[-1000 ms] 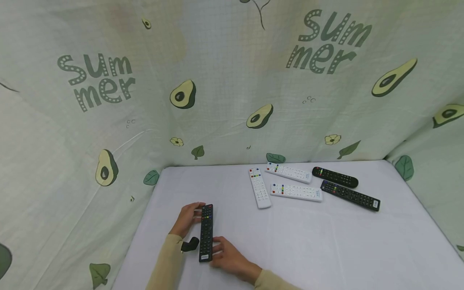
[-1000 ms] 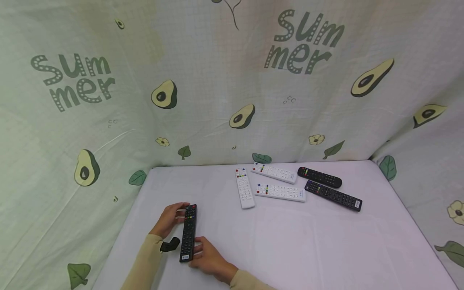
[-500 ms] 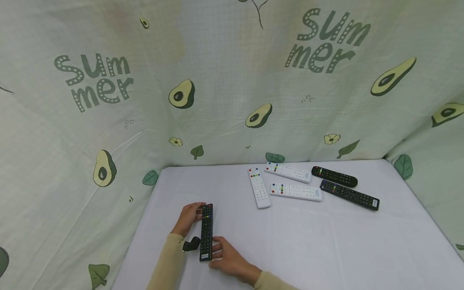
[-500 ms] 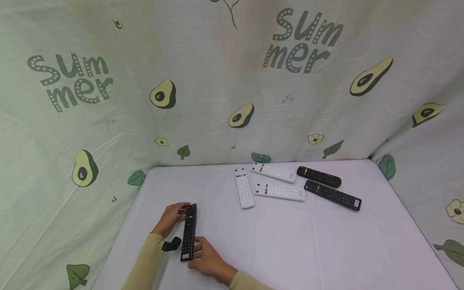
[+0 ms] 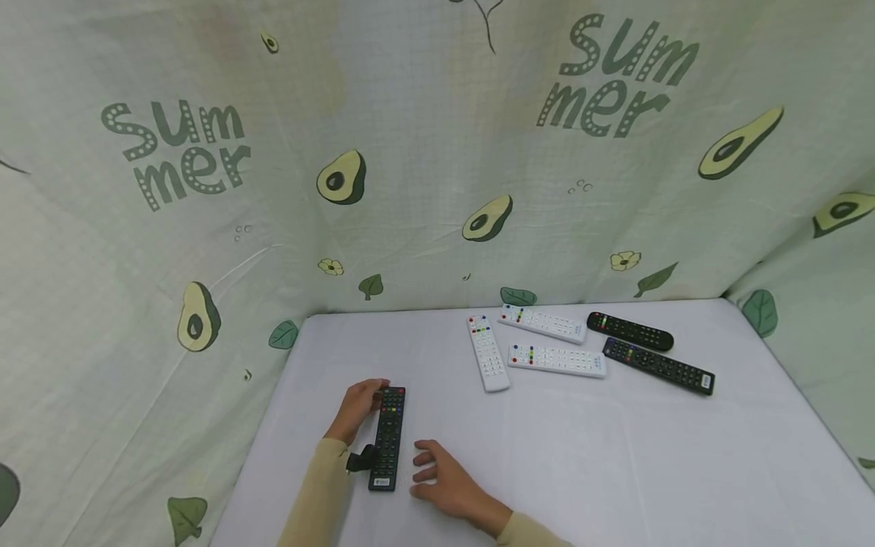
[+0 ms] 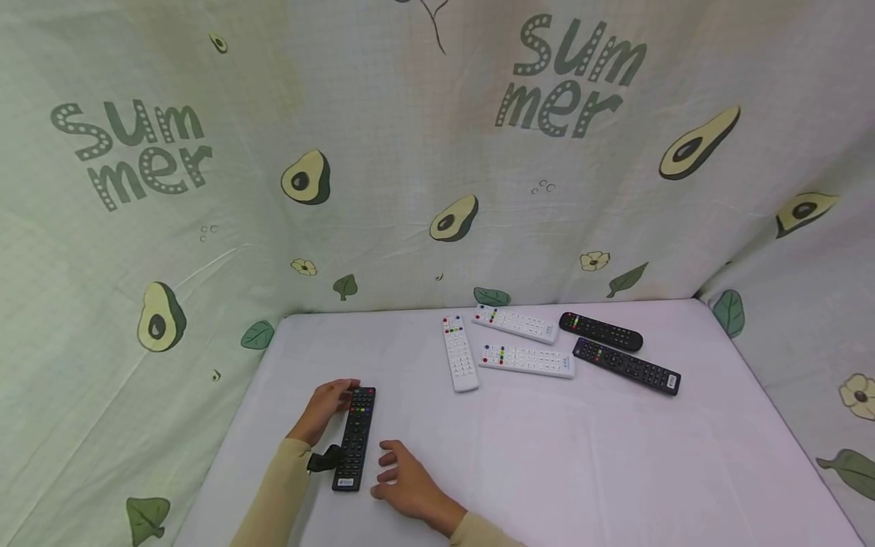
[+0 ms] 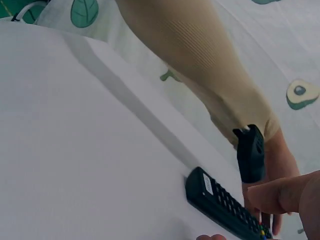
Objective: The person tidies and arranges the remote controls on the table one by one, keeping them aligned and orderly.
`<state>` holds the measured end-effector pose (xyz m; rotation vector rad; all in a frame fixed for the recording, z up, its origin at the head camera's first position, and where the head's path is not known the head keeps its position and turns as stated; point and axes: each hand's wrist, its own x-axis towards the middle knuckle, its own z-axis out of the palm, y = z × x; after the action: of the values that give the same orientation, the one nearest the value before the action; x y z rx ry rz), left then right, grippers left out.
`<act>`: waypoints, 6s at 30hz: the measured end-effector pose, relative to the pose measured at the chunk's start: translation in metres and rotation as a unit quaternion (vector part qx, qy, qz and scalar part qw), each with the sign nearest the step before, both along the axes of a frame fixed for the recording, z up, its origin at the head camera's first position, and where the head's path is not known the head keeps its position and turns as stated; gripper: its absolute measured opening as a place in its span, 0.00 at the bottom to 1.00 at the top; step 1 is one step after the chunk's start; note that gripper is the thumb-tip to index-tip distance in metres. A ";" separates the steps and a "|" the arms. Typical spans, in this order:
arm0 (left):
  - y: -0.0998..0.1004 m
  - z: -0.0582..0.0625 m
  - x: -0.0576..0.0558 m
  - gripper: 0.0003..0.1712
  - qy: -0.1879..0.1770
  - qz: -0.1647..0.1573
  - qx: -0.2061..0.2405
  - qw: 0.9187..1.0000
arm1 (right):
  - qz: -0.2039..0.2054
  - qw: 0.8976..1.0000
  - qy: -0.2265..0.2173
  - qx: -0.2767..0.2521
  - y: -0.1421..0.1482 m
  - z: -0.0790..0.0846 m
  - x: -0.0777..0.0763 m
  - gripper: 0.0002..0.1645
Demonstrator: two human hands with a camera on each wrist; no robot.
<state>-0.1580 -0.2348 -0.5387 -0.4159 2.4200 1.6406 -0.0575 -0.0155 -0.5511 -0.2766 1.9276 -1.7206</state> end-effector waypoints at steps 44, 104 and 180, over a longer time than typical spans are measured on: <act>0.118 0.005 -0.015 0.19 0.069 -0.096 0.021 0.993 | -0.295 0.913 0.193 0.207 0.103 -0.017 -0.095 0.18; 0.157 0.002 -0.038 0.36 0.066 -0.015 0.136 0.988 | -0.191 0.947 0.136 0.220 0.134 0.000 -0.073 0.20; 0.069 0.027 0.025 0.32 0.000 -0.119 0.100 0.988 | -0.018 0.999 -0.026 -0.016 0.059 0.006 0.025 0.42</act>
<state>-0.1335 -0.1655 -0.5112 -0.0900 2.1760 1.7500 -0.0325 0.0430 -0.5453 -0.2086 1.8799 -1.7670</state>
